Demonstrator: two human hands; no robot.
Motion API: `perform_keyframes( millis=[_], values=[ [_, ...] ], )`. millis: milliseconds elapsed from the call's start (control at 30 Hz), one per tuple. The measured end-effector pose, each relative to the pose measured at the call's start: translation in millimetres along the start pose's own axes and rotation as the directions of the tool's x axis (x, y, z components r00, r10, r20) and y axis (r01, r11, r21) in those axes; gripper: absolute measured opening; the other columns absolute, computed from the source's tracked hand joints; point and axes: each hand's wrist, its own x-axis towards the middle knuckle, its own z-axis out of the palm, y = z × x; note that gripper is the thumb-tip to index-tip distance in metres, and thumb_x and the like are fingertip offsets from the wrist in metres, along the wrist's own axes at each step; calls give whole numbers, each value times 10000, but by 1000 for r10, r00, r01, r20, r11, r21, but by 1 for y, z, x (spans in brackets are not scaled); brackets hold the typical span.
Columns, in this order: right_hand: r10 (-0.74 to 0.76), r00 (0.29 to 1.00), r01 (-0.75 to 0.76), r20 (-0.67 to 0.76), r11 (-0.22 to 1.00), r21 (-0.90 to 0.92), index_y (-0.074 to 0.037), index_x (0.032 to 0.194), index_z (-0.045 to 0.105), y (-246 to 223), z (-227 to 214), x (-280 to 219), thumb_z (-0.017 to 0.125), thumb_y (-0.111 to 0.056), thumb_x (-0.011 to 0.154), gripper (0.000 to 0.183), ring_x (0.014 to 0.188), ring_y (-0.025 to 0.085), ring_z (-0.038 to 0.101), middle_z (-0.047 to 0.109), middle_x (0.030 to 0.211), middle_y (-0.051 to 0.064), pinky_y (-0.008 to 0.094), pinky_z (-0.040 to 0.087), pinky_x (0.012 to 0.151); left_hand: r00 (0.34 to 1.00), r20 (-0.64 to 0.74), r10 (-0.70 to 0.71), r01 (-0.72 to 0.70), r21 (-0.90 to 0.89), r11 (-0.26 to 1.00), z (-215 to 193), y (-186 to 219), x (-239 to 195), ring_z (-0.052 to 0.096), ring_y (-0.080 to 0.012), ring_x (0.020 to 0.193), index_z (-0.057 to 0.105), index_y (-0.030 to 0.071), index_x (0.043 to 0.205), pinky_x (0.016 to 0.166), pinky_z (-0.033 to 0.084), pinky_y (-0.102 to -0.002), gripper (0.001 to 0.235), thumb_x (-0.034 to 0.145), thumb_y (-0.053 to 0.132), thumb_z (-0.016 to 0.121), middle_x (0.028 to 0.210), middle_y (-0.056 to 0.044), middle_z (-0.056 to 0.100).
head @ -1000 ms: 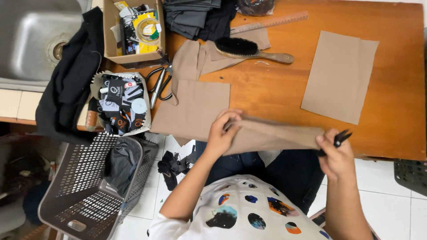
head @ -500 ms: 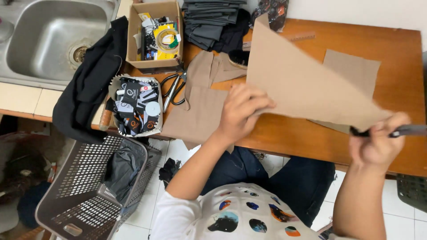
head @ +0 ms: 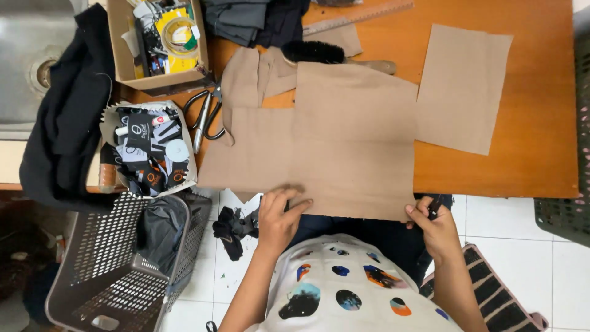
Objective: Trimming the edges of brown fabric pieces using thread snips on a low wooden table while sitting on the floor.
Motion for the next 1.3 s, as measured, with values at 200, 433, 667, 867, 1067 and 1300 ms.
perform_keyframes(
  millis=[200,433,667,867,1067,1300],
  values=[
    [55,998,-55,-35,998,-10,-118,576,339,12,2,-6,634,-9,753,361,491,124,490,357,524,-22,224,434,419,914,-75,-398,376,-213,902,14,0,-41,502,-203,766,652,166,694,704,434,-310,196,735,-14,584,870,-21,553],
    [108,993,-108,-45,994,-1,-135,577,343,-3,17,-11,631,-28,773,365,497,99,459,339,528,-44,198,420,413,606,26,-795,666,-563,490,30,5,-77,519,-197,751,507,66,601,715,428,-312,240,780,-92,483,808,-92,537],
    [124,990,-125,-64,992,-2,-145,572,348,8,10,-9,630,-32,770,363,498,124,506,403,508,-26,194,403,422,223,831,-509,581,-533,-616,64,6,-97,468,-289,1096,423,2,1193,952,355,-382,485,718,-12,517,1192,-185,470],
    [82,995,-83,-63,997,-6,-152,583,341,13,2,-7,614,-29,776,356,504,142,534,463,531,2,200,400,425,304,772,-558,429,-634,-644,104,-14,-133,563,-291,959,572,96,972,917,382,-455,183,790,79,562,978,-138,608],
    [-37,993,26,-113,995,-98,-122,582,331,8,1,-7,647,8,754,382,507,130,493,470,584,23,215,399,436,268,641,-719,526,-723,-447,69,6,-94,640,-326,669,632,6,705,663,528,-461,129,780,107,605,718,-218,640],
    [-835,527,736,157,355,-577,-58,442,286,-28,50,-18,678,-10,772,514,913,406,562,591,923,191,428,418,799,277,705,-653,496,-687,-531,44,32,-56,610,-383,798,603,21,672,775,470,-521,231,832,171,529,723,-202,630]
  ],
)
